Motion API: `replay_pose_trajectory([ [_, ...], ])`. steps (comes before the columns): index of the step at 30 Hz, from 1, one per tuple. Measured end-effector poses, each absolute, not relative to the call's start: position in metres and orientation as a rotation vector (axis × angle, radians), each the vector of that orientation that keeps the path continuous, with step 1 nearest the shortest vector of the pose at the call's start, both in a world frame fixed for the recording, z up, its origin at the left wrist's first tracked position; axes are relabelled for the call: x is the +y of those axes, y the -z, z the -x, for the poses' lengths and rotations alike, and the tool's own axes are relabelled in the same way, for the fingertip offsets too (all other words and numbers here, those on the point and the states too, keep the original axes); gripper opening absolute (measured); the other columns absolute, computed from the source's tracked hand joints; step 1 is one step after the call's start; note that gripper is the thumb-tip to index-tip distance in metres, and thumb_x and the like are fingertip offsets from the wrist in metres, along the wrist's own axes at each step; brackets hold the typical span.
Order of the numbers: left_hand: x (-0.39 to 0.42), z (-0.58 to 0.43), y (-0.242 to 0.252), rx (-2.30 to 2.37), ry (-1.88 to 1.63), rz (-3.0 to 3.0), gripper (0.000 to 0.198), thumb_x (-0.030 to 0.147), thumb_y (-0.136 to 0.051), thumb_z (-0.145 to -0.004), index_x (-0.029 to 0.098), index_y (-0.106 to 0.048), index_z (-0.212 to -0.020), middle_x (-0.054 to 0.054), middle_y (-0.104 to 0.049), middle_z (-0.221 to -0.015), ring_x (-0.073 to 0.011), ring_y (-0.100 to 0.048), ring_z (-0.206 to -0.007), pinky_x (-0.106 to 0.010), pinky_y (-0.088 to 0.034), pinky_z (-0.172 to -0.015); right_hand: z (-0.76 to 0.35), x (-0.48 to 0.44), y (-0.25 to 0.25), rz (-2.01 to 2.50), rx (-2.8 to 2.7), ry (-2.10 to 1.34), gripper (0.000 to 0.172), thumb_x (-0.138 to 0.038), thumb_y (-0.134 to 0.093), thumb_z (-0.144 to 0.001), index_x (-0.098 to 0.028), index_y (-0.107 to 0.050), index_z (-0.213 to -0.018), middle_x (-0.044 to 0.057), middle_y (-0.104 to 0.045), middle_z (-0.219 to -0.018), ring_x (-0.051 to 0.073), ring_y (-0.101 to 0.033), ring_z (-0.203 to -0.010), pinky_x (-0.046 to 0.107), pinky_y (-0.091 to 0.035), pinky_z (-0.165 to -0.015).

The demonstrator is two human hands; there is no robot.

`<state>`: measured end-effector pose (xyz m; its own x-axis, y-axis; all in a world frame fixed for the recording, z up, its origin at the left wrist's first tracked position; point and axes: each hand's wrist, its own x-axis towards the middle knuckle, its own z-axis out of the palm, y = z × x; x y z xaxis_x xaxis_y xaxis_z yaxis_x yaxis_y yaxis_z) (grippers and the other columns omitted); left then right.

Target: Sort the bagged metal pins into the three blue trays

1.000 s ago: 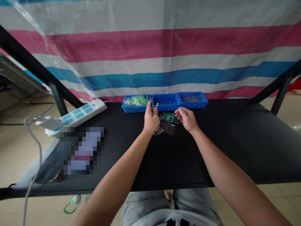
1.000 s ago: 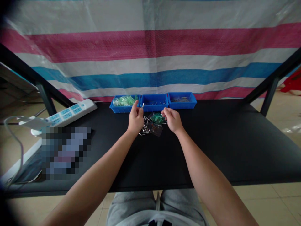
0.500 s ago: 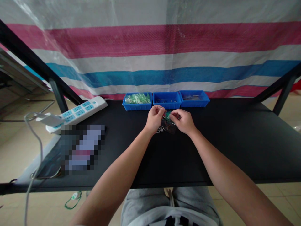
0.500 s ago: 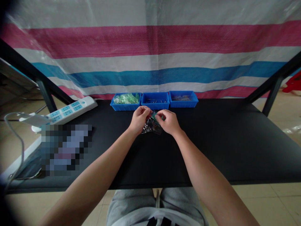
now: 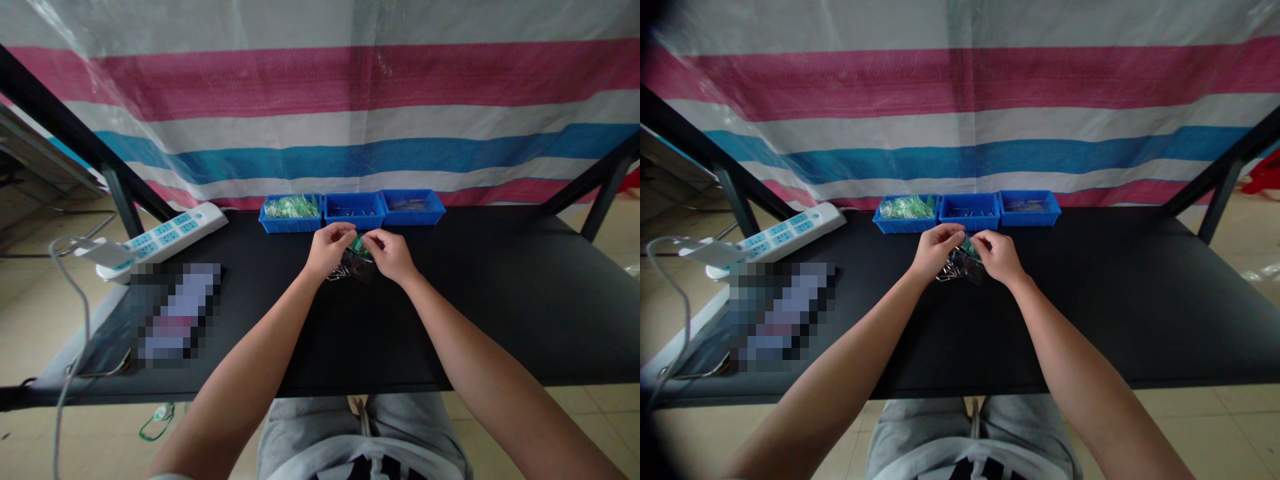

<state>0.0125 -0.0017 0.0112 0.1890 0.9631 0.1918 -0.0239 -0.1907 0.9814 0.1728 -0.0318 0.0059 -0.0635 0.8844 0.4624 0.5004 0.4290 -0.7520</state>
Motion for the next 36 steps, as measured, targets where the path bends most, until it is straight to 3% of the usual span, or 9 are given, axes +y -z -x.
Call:
replay_pose_trajectory([
  [6,-0.001,0.002,-0.019,1.086,-1.075,-1.939,0.027,0.039,-0.06,-0.081,0.014,-0.071,-0.082,-0.003,-0.069,-0.075,-0.0139,-0.058,-0.068,-0.024,-0.042,-0.063,-0.173,-0.032,-0.007,1.23,-1.722,-0.494,0.034,-0.044,-0.05,-0.09,-0.017,-0.063,-0.073,0.002,-0.062,-0.061,0.014,-0.055,-0.056,0.025,-0.04,-0.056],
  [13,-0.002,0.005,-0.021,1.147,-0.942,-2.259,0.041,0.04,-0.05,-0.089,0.014,-0.062,-0.059,-0.001,-0.059,-0.059,-0.0106,-0.051,-0.057,-0.024,-0.036,-0.058,-0.173,-0.031,-0.002,1.168,-1.689,-0.608,0.026,-0.041,-0.058,-0.085,-0.017,-0.067,-0.081,0.005,-0.07,-0.075,0.017,-0.064,-0.069,0.027,-0.048,-0.064],
  [15,-0.003,0.004,-0.021,1.141,-0.976,-2.214,0.036,0.038,-0.052,-0.088,0.014,-0.064,-0.064,-0.001,-0.062,-0.062,-0.0111,-0.053,-0.059,-0.024,-0.038,-0.059,-0.172,-0.031,-0.002,1.152,-1.672,-0.645,0.021,-0.037,-0.062,-0.082,-0.017,-0.068,-0.083,0.006,-0.072,-0.079,0.018,-0.065,-0.071,0.028,-0.05,-0.066],
  [18,-0.003,0.003,-0.017,1.104,-1.044,-2.049,0.023,0.035,-0.058,-0.083,0.014,-0.069,-0.086,-0.002,-0.067,-0.072,-0.0121,-0.057,-0.063,-0.024,-0.042,-0.062,-0.171,-0.03,-0.001,1.144,-1.632,-0.683,0.016,-0.032,-0.064,-0.079,-0.017,-0.069,-0.083,0.006,-0.073,-0.082,0.018,-0.067,-0.072,0.03,-0.051,-0.068],
  [20,-0.002,0.002,-0.014,1.035,-1.052,-1.925,0.026,0.034,-0.062,-0.08,0.014,-0.068,-0.095,-0.003,-0.067,-0.074,-0.0124,-0.058,-0.063,-0.024,-0.043,-0.062,-0.171,-0.029,-0.001,1.152,-1.606,-0.682,0.013,-0.029,-0.063,-0.079,-0.017,-0.069,-0.082,0.006,-0.073,-0.08,0.018,-0.067,-0.071,0.03,-0.052,-0.068],
  [30,-0.004,0.003,-0.016,0.748,-1.054,-1.536,0.017,0.029,-0.064,-0.068,0.014,-0.062,-0.076,0.001,-0.059,-0.063,-0.0109,-0.054,-0.06,-0.023,-0.041,-0.06,-0.171,-0.026,0.005,1.13,-1.612,-0.703,0.016,-0.031,-0.063,-0.08,-0.018,-0.071,-0.085,0.006,-0.074,-0.083,0.018,-0.068,-0.071,0.03,-0.052,-0.067],
  [36,-0.003,0.006,-0.013,0.853,-1.13,-1.691,0.011,0.026,-0.055,-0.069,0.015,-0.059,-0.069,0.001,-0.057,-0.062,-0.0115,-0.051,-0.058,-0.025,-0.041,-0.059,-0.171,-0.032,-0.005,1.144,-1.699,-0.613,0.021,-0.037,-0.063,-0.082,-0.018,-0.071,-0.087,0.006,-0.074,-0.084,0.018,-0.067,-0.073,0.029,-0.051,-0.069],
])
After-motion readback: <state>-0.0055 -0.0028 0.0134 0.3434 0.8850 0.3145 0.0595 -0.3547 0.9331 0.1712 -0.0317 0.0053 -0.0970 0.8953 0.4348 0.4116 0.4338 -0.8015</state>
